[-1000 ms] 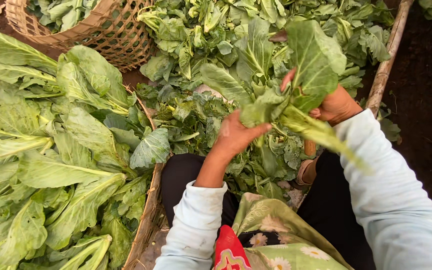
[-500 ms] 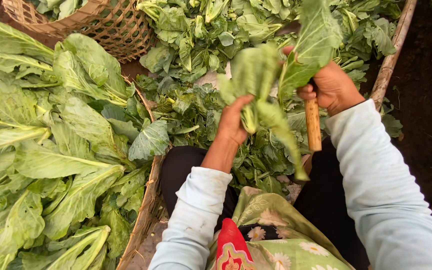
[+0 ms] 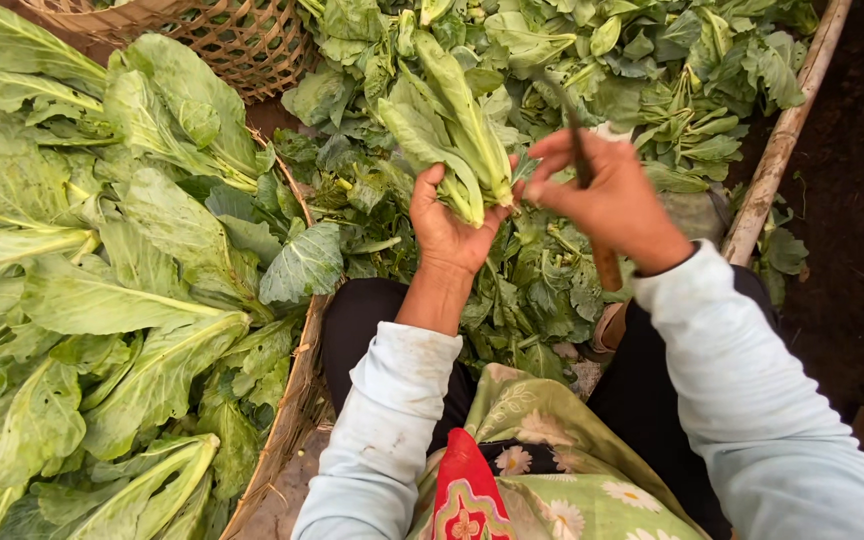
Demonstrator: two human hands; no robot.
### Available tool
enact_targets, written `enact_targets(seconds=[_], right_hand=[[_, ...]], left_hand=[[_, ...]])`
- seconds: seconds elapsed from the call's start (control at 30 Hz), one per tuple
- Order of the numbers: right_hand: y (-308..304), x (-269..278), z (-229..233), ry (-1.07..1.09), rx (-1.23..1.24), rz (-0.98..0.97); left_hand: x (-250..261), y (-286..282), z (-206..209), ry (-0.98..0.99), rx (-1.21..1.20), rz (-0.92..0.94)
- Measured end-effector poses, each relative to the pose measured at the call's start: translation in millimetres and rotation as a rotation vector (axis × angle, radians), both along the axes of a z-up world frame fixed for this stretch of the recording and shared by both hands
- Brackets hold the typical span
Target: The person sits on the ground and uses a curved knife to trim the stems and outer leaves of leafy green vegetables. They pick up each vegetable, cut the unwanted parts, and place the trimmed vegetable into a woven basket while discarding the waste onto a pile.
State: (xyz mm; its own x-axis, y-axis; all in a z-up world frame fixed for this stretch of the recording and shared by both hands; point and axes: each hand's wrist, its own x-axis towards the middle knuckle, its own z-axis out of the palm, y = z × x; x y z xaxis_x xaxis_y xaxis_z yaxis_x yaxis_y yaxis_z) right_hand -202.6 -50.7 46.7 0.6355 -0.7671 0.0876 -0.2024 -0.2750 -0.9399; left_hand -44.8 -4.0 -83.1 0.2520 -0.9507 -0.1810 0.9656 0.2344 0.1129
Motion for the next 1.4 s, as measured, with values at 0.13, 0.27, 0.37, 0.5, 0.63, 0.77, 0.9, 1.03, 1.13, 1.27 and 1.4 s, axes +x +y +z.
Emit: enact_targets(seconds=[0.13,0.27,0.37,0.5,0.63,0.77,0.9,1.03,1.13,1.27,1.4], right_hand=[[7,16,-28,0.096,0.076,-0.030],[7,18,-23,-0.266,0.059,0.023],[-24,2,-43,-0.131,-0.113,-0.170],[-40,-8,-36,-0.241,0.011,-0.194],[-54,-13,-41,-0.366,0.051,-0.301],[-40,-11,-28,-0.258,0.071,-0.200],[-28,-4,-31,-0.249,0.124,0.016],[-40,10,-65,-0.311,0.010,0.103],[-39,9,-67,-0.268,-0.130,0.094],[-22,2,-45,-0.072,-0.324,0.104],[-11,4,-36,0.032,-0.379,0.123]], left_hand=[[-2,-5,-10,0.004,0.103,-0.015],[-4,8,10,-0.176,-0.063,-0.081],[2,12,11,-0.285,-0.230,-0.270],[17,19,36,-0.503,0.081,-0.295],[28,21,33,-0.459,0.232,0.084],[19,15,20,-0.508,0.238,0.204],[8,8,17,-0.415,0.182,0.050],[-7,-6,-8,-0.418,0.273,0.154],[-4,-2,-2,-0.443,0.317,0.254],[-3,9,16,-0.455,0.481,0.299],[1,8,27,-0.528,0.546,0.305]])
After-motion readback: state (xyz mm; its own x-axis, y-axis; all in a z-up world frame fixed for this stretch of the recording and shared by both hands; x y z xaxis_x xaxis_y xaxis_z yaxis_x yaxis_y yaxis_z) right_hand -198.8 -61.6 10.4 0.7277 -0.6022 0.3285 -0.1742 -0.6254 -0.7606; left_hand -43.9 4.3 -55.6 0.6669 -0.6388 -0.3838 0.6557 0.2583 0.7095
